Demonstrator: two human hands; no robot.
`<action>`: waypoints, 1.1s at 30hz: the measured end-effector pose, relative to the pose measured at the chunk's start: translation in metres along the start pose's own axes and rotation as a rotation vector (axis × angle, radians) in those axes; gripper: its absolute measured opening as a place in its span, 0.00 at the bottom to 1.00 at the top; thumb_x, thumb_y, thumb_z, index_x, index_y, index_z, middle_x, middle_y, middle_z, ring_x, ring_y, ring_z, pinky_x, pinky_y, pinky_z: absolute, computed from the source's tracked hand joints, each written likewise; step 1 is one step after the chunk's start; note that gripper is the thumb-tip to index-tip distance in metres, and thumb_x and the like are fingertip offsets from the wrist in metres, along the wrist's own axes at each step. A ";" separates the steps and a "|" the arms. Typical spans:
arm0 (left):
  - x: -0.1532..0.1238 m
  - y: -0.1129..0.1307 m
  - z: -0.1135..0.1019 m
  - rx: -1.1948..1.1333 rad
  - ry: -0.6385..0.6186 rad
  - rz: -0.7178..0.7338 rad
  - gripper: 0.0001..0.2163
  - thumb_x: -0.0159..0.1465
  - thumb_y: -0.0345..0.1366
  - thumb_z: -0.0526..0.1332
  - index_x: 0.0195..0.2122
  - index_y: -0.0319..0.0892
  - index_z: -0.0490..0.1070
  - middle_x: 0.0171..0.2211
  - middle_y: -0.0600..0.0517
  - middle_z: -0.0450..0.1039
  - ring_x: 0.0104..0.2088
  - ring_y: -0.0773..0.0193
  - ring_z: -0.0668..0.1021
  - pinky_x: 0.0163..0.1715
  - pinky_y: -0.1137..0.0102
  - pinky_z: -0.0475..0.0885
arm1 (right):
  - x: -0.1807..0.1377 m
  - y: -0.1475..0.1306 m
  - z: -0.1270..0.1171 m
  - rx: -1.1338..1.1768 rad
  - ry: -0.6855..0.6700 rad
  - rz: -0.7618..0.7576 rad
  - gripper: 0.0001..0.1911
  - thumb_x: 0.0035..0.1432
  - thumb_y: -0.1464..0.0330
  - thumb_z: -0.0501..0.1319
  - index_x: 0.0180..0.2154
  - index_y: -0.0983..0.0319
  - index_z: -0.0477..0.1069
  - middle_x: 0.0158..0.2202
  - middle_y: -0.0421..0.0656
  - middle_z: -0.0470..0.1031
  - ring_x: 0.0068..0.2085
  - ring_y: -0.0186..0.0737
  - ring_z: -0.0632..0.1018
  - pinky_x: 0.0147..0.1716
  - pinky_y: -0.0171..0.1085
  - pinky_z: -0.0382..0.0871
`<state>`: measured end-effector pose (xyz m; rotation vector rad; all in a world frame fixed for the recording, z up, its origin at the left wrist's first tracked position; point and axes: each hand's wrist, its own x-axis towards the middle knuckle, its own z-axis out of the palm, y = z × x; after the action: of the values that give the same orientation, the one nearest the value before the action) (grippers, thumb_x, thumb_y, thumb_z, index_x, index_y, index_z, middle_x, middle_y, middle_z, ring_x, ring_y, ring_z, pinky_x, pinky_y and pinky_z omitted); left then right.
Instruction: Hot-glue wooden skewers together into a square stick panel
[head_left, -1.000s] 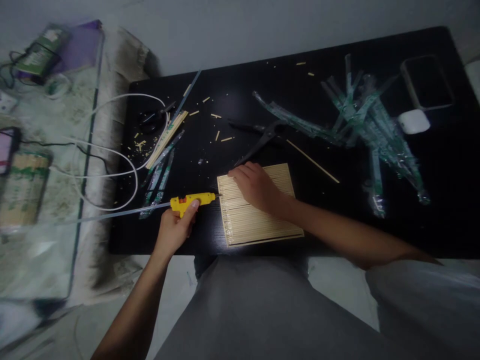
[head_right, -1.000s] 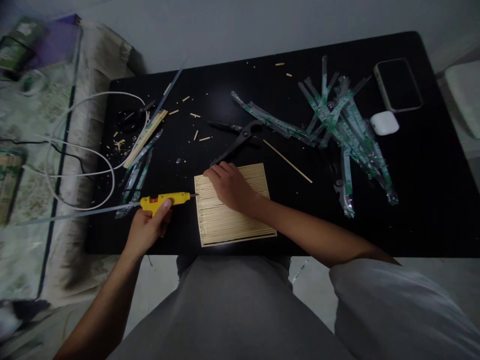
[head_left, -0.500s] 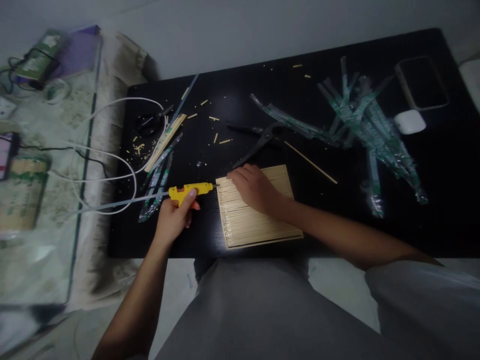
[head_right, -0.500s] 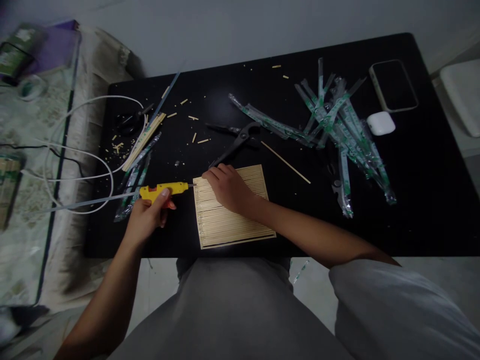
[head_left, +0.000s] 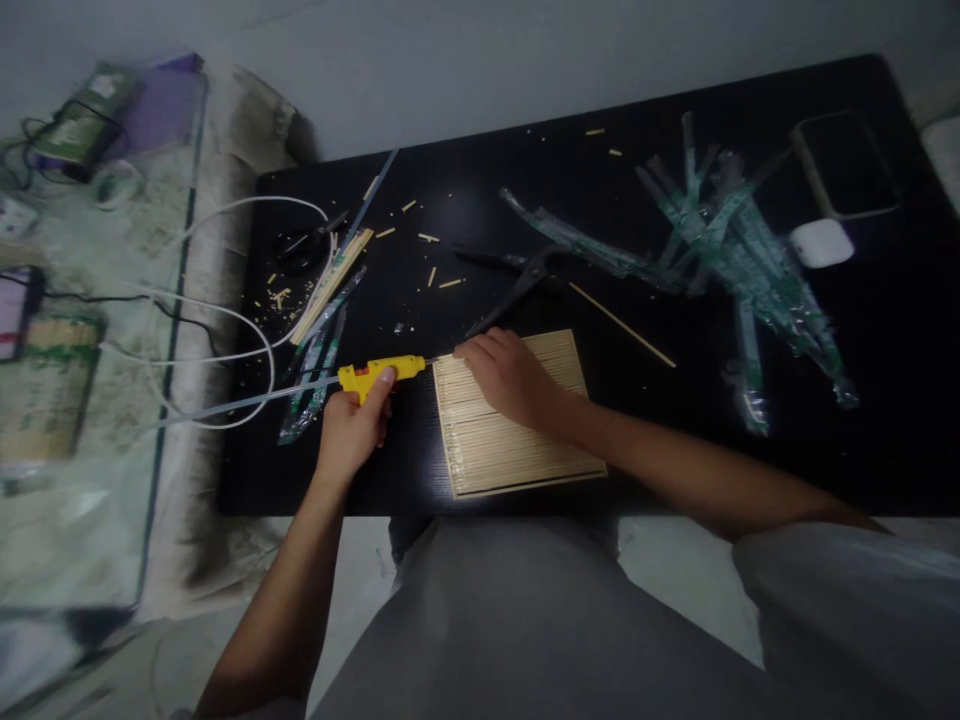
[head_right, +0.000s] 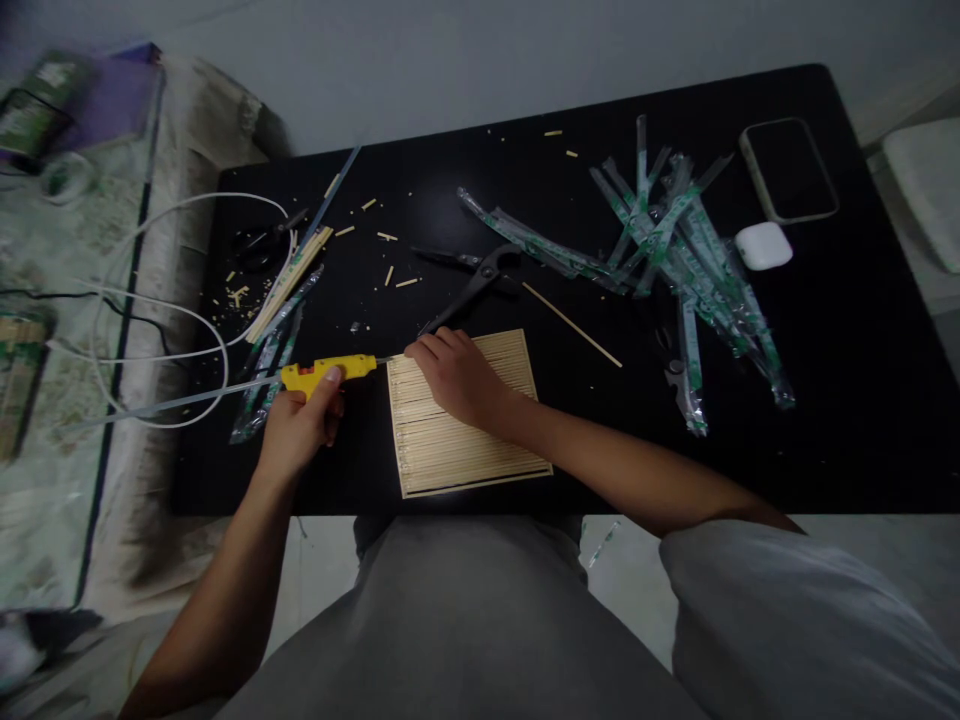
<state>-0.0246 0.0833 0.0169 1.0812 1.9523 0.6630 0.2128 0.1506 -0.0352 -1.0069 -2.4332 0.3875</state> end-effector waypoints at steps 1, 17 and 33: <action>0.001 0.000 0.000 -0.003 0.000 0.003 0.28 0.68 0.59 0.61 0.19 0.44 0.67 0.09 0.56 0.62 0.11 0.68 0.66 0.13 0.72 0.58 | 0.000 0.000 0.000 -0.001 0.001 0.001 0.14 0.73 0.77 0.52 0.48 0.64 0.76 0.43 0.49 0.81 0.44 0.49 0.72 0.45 0.46 0.61; -0.020 0.000 -0.002 -0.026 -0.129 -0.003 0.26 0.68 0.57 0.60 0.22 0.42 0.73 0.10 0.56 0.63 0.12 0.70 0.66 0.15 0.73 0.58 | 0.000 0.001 0.002 0.031 0.063 -0.013 0.13 0.74 0.76 0.53 0.48 0.64 0.76 0.43 0.48 0.81 0.44 0.48 0.73 0.45 0.45 0.61; -0.028 -0.010 -0.006 -0.040 -0.133 -0.096 0.28 0.65 0.60 0.63 0.18 0.44 0.62 0.11 0.56 0.61 0.11 0.70 0.65 0.13 0.74 0.57 | 0.000 0.000 0.001 0.035 0.038 0.008 0.13 0.73 0.76 0.52 0.47 0.64 0.76 0.42 0.49 0.81 0.44 0.49 0.72 0.45 0.46 0.61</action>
<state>-0.0250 0.0538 0.0234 0.9755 1.8565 0.5609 0.2121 0.1510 -0.0365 -1.0008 -2.3809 0.4084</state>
